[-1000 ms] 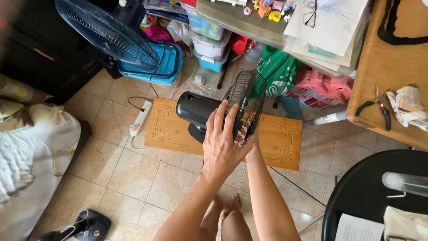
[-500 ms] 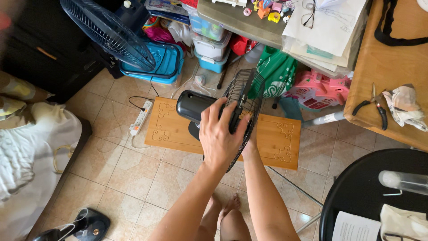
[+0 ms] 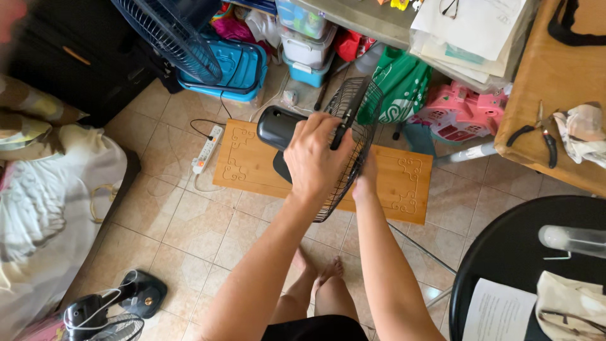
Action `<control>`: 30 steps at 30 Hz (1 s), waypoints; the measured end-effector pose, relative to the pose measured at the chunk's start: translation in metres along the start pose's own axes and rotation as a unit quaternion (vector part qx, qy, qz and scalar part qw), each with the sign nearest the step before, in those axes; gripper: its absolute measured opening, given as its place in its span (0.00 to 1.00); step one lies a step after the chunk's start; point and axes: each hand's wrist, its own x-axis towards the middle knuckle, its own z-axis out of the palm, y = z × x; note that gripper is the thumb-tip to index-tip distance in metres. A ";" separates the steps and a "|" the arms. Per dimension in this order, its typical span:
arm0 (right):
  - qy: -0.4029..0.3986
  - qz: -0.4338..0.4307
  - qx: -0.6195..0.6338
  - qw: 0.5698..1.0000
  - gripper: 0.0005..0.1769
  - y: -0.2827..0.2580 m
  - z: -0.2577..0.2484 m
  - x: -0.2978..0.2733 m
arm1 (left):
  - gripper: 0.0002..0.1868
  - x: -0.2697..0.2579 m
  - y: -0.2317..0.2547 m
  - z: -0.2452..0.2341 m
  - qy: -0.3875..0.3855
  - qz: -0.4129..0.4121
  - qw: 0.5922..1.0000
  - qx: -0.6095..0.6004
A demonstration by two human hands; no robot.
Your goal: The person assembles a black electric fan on a small wooden table. They attach the front wire cage, align and secure the fan blades to the motor hub, and then fit the rear wire cage, tightening the central nut to lock the assembly.
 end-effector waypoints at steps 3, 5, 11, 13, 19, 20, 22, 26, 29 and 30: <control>0.064 -0.156 -0.130 0.977 0.18 -0.036 0.023 -0.026 | 0.10 0.005 -0.002 -0.003 -0.004 0.014 1.000 0.004; 0.023 -0.260 -0.184 0.948 0.17 -0.063 0.041 -0.053 | 0.09 0.006 -0.002 -0.003 -0.005 0.015 1.000 0.003; -0.032 -0.363 -0.388 0.846 0.10 -0.127 0.099 -0.136 | 0.11 0.013 -0.003 -0.004 -0.075 -0.074 0.994 -0.032; -0.033 -0.375 -0.450 0.810 0.12 -0.137 0.111 -0.150 | 0.11 0.013 -0.006 -0.003 -0.084 -0.094 0.991 -0.041; -0.045 -0.449 -0.542 0.709 0.19 -0.154 0.127 -0.157 | 0.12 0.018 -0.018 0.008 -0.095 -0.107 0.988 -0.059; -0.056 -0.460 -0.545 0.699 0.22 -0.155 0.129 -0.157 | 0.13 0.021 -0.020 0.010 -0.091 -0.106 0.988 -0.066; -0.056 -0.456 -0.566 0.685 0.31 -0.153 0.131 -0.161 | 0.14 0.027 -0.023 0.011 -0.110 -0.100 0.988 -0.041; 0.004 -0.434 -0.574 0.695 0.35 -0.135 0.144 -0.172 | 0.14 0.034 -0.021 0.011 -0.167 -0.151 0.974 0.009; 0.049 -0.404 -0.572 0.712 0.25 -0.133 0.151 -0.171 | 0.16 0.036 -0.016 0.006 -0.191 -0.147 0.970 0.036; 0.064 -0.386 -0.577 0.717 0.22 -0.134 0.154 -0.169 | 0.17 0.038 -0.016 0.004 -0.193 -0.131 0.971 0.044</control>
